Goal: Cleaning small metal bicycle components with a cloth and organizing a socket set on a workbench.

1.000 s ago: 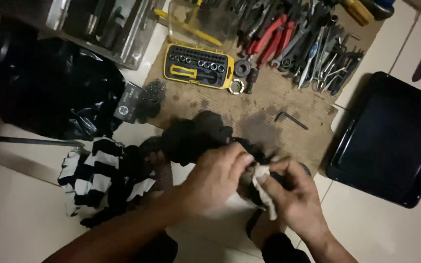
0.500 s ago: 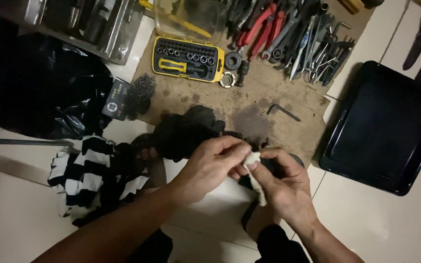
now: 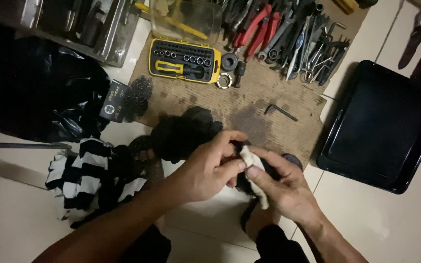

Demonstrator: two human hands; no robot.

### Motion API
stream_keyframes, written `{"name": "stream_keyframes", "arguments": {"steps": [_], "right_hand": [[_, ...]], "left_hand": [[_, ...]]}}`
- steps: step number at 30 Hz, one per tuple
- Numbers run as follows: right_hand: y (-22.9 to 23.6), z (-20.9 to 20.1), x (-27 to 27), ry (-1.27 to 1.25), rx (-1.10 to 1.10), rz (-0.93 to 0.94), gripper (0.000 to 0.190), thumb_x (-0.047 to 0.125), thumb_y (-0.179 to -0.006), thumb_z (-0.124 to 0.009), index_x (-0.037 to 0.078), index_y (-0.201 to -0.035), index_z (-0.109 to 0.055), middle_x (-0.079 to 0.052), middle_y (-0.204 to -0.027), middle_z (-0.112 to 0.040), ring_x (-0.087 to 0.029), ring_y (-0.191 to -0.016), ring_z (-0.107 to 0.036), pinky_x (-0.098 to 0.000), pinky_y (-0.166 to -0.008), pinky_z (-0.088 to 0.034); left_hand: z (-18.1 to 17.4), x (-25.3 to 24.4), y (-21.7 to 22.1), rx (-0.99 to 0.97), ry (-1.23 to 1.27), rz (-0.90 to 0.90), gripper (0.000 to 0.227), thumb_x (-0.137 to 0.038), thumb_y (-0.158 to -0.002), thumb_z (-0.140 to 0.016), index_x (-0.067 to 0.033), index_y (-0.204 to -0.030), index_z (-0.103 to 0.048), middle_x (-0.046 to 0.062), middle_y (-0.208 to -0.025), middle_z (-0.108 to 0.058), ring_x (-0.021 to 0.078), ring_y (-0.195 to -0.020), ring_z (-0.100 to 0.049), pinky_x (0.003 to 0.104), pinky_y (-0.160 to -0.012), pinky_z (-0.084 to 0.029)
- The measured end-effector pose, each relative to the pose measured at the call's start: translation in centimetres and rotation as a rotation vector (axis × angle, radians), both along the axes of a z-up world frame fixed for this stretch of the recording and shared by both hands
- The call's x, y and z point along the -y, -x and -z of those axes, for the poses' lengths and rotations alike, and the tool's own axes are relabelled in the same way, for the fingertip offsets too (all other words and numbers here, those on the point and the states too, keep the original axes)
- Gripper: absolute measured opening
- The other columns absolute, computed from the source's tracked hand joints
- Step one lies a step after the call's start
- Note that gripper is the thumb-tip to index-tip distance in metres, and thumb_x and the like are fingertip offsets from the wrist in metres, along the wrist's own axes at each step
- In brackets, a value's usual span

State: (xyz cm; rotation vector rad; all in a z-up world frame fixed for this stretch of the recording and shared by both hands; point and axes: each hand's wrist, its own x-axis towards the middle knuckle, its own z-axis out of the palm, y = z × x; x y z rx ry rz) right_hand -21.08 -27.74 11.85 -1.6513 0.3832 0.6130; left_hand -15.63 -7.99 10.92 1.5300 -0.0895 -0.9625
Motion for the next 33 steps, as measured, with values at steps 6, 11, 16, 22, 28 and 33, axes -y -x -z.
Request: {"name": "stream_keyframes", "arguments": {"steps": [6,11,16,22,28,33], "right_hand": [[0.0,0.2,-0.2,0.228,0.373,-0.138,0.023,0.026,-0.092,-0.069,0.011,-0.109,-0.071,0.000,-0.093,-0.072,-0.012,-0.085,-0.065,-0.0283,-0.081,-0.050],[0.0,-0.9,-0.9,0.211,0.495,-0.120,0.011,0.019,-0.094,-0.067,0.010,-0.100,-0.069,-0.001,-0.087,-0.072,-0.013,-0.079,-0.066,-0.0267,-0.078,-0.049],[0.9,-0.5,-1.0,-0.008,0.145,0.115,0.011,0.013,-0.091,-0.070,0.004,-0.096,-0.065,-0.008,-0.068,-0.070,-0.011,-0.034,-0.049,-0.0263,-0.028,-0.041],[0.4,-1.2,-0.5,0.287,0.510,-0.186,0.007,0.017,-0.092,-0.069,0.011,-0.096,-0.067,-0.001,-0.082,-0.070,-0.012,-0.069,-0.066,-0.0270,-0.066,-0.051],[1.2,0.4,0.1,0.206,0.251,-0.041,0.008,0.016,-0.090,-0.072,0.009,-0.092,-0.069,-0.001,-0.070,-0.069,-0.008,-0.049,-0.057,-0.0243,-0.042,-0.047],[0.5,0.9,0.7,-0.460,-0.161,0.329,0.014,0.006,-0.090,-0.070,0.004,-0.078,-0.062,-0.006,-0.066,-0.060,-0.013,-0.054,-0.053,-0.0262,-0.047,-0.038]], "left_hand": [[-0.5,0.0,-0.3,-0.407,0.151,-0.205,0.023,-0.010,-0.095,-0.062,0.0003,-0.115,-0.056,0.018,-0.079,-0.066,0.0236,-0.058,-0.064,0.035,-0.061,-0.059],[0.5,0.5,1.3,-0.466,0.156,-0.243,0.020,-0.017,-0.097,-0.063,0.0012,-0.101,-0.067,0.015,-0.081,-0.069,0.0207,-0.064,-0.068,0.032,-0.065,-0.061],[0.6,1.0,1.5,-0.573,0.155,-0.223,0.024,-0.018,-0.101,-0.059,0.0040,-0.108,-0.066,0.014,-0.084,-0.066,0.0212,-0.055,-0.067,0.029,-0.050,-0.056],[1.6,1.3,2.2,-0.651,0.286,-0.200,0.030,-0.022,-0.105,-0.049,-0.0079,-0.078,-0.053,0.004,-0.059,-0.044,0.0144,-0.046,-0.043,0.031,-0.041,-0.032],[1.1,1.4,2.8,-0.164,-0.064,-0.072,0.048,-0.036,-0.105,-0.042,-0.0109,-0.065,-0.051,0.003,-0.051,-0.053,0.0182,-0.050,-0.053,0.037,-0.062,-0.044],[1.9,1.1,3.2,0.995,-0.173,-0.019,0.027,-0.022,-0.100,-0.067,-0.0045,-0.083,-0.055,0.009,-0.076,-0.052,0.0263,-0.064,-0.055,0.039,-0.058,-0.046]]}}
